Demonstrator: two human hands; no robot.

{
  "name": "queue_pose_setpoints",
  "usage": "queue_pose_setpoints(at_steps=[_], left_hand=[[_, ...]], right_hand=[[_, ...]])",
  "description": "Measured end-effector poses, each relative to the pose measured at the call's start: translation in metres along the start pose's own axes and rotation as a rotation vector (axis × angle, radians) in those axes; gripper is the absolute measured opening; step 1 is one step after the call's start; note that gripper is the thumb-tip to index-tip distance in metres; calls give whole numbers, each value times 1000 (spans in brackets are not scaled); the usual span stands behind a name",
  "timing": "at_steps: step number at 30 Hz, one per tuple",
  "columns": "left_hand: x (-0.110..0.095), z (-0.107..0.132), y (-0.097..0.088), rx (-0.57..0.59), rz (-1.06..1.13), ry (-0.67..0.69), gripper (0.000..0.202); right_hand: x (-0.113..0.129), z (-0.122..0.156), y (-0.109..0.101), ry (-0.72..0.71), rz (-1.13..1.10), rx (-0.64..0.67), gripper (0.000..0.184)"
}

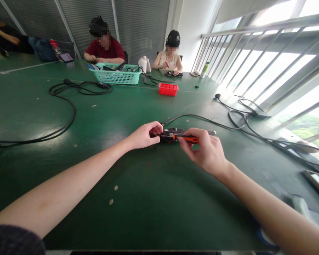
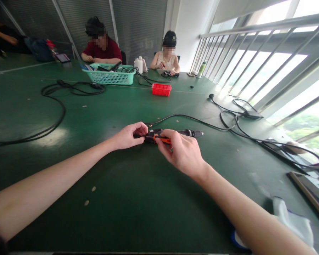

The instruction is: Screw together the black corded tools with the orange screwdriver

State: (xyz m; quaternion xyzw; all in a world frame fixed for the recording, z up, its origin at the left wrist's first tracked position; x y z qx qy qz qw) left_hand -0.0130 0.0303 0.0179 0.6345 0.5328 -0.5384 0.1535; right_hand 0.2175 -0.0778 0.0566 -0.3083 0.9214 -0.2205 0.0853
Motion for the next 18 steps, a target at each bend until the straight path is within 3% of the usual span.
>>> queue_pose_setpoints(at_steps=[4, 10, 18], left_hand=[[0, 0, 0, -8, 6, -12, 22], [1, 0, 0, 1, 1, -2, 22], [-2, 0, -1, -10, -11, -7, 21]], right_hand=[[5, -4, -2, 26, -35, 31, 28], [5, -9, -4, -59, -80, 67, 20], [3, -9, -7, 16, -108, 68, 23]])
Point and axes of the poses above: each hand's wrist, its own z-axis away from the middle knuckle, its own y-axis out of the palm, x = y × z, the point moved 1 cm from there along -z, towards the middle knuckle, and after that the axes turned 10 degrees about -x, right-handed, at the moved point
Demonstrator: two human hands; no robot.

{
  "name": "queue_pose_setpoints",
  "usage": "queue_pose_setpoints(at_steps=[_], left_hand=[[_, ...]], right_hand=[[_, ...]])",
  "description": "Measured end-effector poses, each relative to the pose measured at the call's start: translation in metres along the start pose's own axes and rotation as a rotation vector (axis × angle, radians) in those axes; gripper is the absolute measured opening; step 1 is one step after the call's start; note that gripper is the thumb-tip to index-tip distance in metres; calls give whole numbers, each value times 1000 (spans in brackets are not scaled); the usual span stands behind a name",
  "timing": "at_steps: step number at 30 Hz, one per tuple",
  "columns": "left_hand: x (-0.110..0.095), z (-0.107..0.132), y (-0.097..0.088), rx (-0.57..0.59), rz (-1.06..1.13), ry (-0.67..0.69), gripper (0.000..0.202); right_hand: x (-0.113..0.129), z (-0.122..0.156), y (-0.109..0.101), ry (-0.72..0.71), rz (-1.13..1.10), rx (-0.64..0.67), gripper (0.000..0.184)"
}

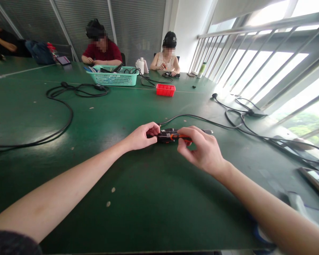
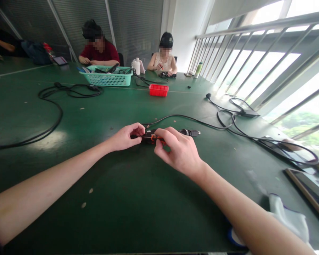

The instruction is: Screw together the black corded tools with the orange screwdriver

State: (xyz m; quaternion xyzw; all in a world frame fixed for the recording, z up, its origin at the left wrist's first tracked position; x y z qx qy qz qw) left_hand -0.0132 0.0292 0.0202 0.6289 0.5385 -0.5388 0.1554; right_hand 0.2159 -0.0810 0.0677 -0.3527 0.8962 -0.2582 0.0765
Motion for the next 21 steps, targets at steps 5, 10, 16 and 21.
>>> queue_pose_setpoints(at_steps=[5, 10, 16, 21], left_hand=[[0, 0, 0, -11, -5, 13, 16], [1, 0, 0, -15, -9, 1, 14], [-2, -1, 1, -25, -3, -15, 14], [-3, 0, 1, -33, -14, -27, 14]], right_hand=[[-2, -1, -2, -44, 38, -8, 12], [0, 2, 2, 94, 18, -33, 25], [-1, 2, 2, 38, 21, 22, 20], [-1, 2, 2, 120, 57, -1, 22]])
Point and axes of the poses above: each hand's wrist, its own z-axis away from the middle knuckle, its own y-axis out of the palm, x = y × z, the point moved 1 cm from there along -z, towards the middle knuckle, and after that the axes turned 10 degrees about -x, right-handed, at the moved point
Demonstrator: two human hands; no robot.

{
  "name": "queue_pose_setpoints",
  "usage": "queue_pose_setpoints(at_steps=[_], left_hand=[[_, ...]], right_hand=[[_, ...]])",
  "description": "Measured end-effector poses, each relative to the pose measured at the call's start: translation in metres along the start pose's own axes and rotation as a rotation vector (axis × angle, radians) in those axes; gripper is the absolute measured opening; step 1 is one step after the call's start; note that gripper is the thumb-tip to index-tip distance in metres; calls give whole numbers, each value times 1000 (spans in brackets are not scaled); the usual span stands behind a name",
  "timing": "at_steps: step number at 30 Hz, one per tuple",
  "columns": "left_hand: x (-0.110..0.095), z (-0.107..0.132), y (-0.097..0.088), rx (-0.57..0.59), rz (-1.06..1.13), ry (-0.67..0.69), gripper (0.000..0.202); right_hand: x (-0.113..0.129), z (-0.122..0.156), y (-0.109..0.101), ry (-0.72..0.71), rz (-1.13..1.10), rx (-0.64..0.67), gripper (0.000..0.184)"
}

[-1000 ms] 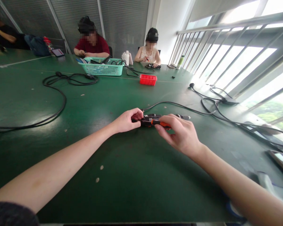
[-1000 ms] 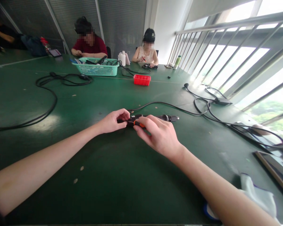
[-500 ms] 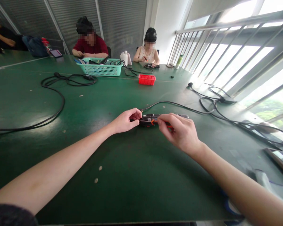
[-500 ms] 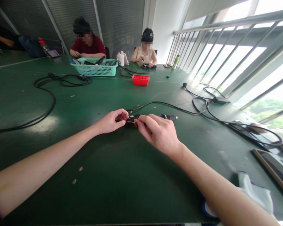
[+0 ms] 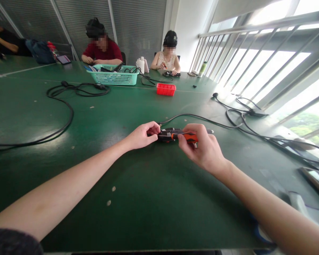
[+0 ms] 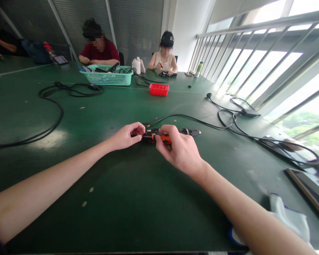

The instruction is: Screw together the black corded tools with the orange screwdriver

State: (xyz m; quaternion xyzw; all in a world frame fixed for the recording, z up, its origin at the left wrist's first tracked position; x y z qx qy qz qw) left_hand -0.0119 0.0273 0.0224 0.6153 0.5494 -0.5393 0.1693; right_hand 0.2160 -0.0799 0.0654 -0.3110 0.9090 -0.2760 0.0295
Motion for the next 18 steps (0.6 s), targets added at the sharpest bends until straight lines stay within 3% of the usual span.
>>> queue_pose_setpoints(at_steps=[9, 14, 18], left_hand=[[2, -1, 1, -12, 10, -10, 15], [1, -1, 0, -13, 4, -3, 14], [2, -1, 0, -9, 10, -3, 14]], right_hand=[[1, 3, 1, -116, -48, 33, 26], [3, 4, 2, 11, -61, 14, 31], [1, 5, 3, -51, -41, 13, 29]])
Point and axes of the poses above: each hand's wrist, its own z-axis away from the middle knuckle, its own y-axis out of the palm, x = y × z, the point moved 1 cm from there along -z, towards the middle knuckle, and after that the axes turned 10 degrees about -x, right-handed, at the moved point
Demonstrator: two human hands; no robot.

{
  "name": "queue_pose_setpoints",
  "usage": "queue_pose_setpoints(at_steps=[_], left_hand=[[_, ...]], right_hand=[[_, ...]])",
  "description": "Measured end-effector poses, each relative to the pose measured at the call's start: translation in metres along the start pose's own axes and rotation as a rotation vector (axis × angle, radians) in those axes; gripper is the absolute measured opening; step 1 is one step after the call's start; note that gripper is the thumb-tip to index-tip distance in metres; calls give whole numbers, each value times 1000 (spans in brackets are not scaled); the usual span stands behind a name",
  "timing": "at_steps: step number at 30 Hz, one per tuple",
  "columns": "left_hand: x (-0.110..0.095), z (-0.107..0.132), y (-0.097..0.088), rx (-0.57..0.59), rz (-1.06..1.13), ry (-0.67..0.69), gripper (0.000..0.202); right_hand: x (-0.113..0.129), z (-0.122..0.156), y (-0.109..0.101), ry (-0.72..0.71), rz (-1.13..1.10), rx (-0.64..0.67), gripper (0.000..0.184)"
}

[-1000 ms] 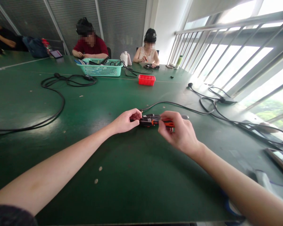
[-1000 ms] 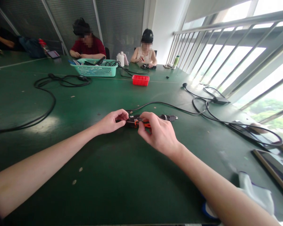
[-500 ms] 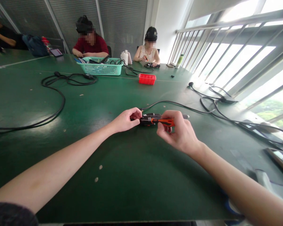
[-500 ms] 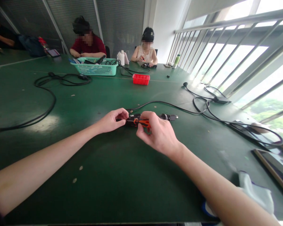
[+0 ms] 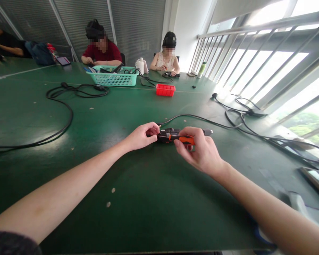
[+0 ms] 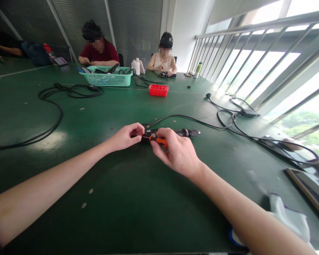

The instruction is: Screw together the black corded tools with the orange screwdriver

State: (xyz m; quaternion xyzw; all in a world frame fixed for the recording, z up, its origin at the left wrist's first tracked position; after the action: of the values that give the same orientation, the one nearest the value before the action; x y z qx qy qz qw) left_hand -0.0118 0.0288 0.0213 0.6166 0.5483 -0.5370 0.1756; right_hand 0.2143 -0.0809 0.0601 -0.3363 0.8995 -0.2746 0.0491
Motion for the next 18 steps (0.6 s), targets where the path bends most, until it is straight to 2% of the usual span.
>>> queue_pose_setpoints(at_steps=[2, 5, 11, 13, 18], left_hand=[[-1, 0, 0, -1, -8, -3, 14], [-2, 0, 0, -1, -29, -11, 14], [-2, 1, 0, 5, -74, -2, 13], [-2, 1, 0, 5, -81, 5, 12], [0, 1, 0, 1, -90, 6, 11]], right_hand=[[-2, 1, 1, -17, 56, -17, 28], [-5, 1, 0, 36, 111, -72, 25], [-7, -4, -14, 177, 273, -310, 14], [-7, -8, -19, 183, 294, -362, 14], [-9, -11, -21, 138, 331, -348, 12]])
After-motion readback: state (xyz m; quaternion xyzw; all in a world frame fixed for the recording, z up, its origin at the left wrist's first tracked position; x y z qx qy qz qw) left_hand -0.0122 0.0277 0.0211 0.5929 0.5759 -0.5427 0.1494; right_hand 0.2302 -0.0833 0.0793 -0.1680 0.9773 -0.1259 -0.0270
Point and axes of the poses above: each hand's wrist, its own z-axis away from the middle knuckle, its own y-axis out of the palm, x = y × z, the point moved 1 cm from there along -z, towards the middle knuckle, and after that the axes turned 10 degrees about -x, right-handed, at the moved point
